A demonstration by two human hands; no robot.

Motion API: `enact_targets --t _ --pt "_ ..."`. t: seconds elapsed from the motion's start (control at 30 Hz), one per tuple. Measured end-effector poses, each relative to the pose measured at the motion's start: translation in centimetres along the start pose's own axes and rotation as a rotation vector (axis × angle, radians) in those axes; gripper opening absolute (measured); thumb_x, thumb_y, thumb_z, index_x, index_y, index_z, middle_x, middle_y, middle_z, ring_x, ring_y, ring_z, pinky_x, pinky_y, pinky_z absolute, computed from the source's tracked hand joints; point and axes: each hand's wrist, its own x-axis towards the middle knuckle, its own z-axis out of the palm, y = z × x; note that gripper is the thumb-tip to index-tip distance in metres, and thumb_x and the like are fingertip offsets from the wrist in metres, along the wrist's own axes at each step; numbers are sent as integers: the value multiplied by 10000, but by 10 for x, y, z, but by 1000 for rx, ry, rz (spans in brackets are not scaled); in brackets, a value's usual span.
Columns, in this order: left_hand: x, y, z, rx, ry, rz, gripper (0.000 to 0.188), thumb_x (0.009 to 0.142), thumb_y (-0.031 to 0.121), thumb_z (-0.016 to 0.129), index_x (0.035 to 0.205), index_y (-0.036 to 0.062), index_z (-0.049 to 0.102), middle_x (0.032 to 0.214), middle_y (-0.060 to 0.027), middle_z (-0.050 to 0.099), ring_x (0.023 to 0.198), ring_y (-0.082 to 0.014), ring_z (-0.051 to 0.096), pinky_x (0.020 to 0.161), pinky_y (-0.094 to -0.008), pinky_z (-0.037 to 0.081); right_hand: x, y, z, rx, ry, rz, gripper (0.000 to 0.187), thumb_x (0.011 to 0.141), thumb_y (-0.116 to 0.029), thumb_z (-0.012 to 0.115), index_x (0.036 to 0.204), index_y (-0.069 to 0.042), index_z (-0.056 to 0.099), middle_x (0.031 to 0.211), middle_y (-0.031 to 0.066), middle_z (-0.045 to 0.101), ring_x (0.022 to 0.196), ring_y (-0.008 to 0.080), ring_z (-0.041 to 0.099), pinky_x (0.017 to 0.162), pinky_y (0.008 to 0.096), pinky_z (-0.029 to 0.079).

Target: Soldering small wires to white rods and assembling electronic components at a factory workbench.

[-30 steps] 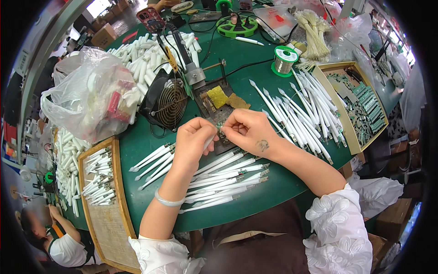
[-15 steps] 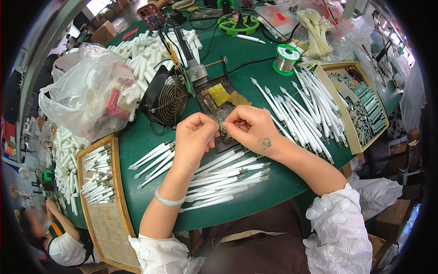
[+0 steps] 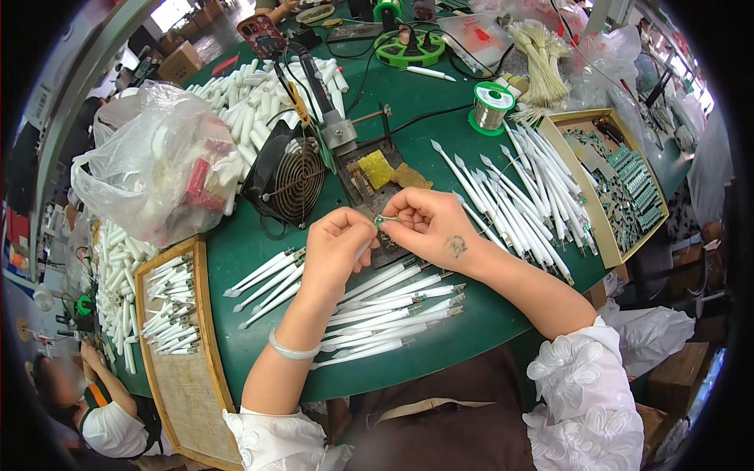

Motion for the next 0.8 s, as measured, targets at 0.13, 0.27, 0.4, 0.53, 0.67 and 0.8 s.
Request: enact_targets --t 0.13,0.27,0.4,0.53,0.67,0.8 --pt "-1 1 3 -26 -10 -29 55 787 78 585 759 31 577 654 -44 603 477 -69 499 391 -200 338 0 4 3 20 34 10 125 812 -91 676 821 11 603 598 -16 502 522 34 424 470 212 356" --pt "-1 1 8 30 10 -27 64 815 67 552 767 27 566 642 -50 583 451 -83 472 392 -208 334 -1 6 4 36 51 22 116 823 -75 678 820 10 600 621 -31 517 540 12 423 476 190 351" --pt "-1 0 8 60 41 -16 67 813 63 543 762 24 562 635 -42 571 449 -78 460 390 -208 324 0 2 4 73 53 37 103 828 -46 664 802 3 577 653 -45 521 559 -3 422 482 171 345" --pt "0 1 7 49 57 17 75 811 59 524 759 21 563 633 -37 566 444 -74 448 387 -208 313 -3 0 2 71 46 6 95 819 -28 643 787 -4 558 658 -39 516 550 4 418 481 174 347" --pt "1 2 8 43 71 26 80 811 57 518 759 18 564 635 -36 568 443 -71 444 384 -206 308 -3 2 4 -27 47 -84 86 810 -19 635 783 -6 555 662 -32 517 551 6 418 486 174 351" --pt "0 3 9 38 90 41 67 808 48 535 771 12 578 638 -37 581 451 -59 458 383 -192 310 -3 3 5 -7 61 -80 81 816 -22 639 796 -2 563 668 -28 527 567 2 432 496 170 364"
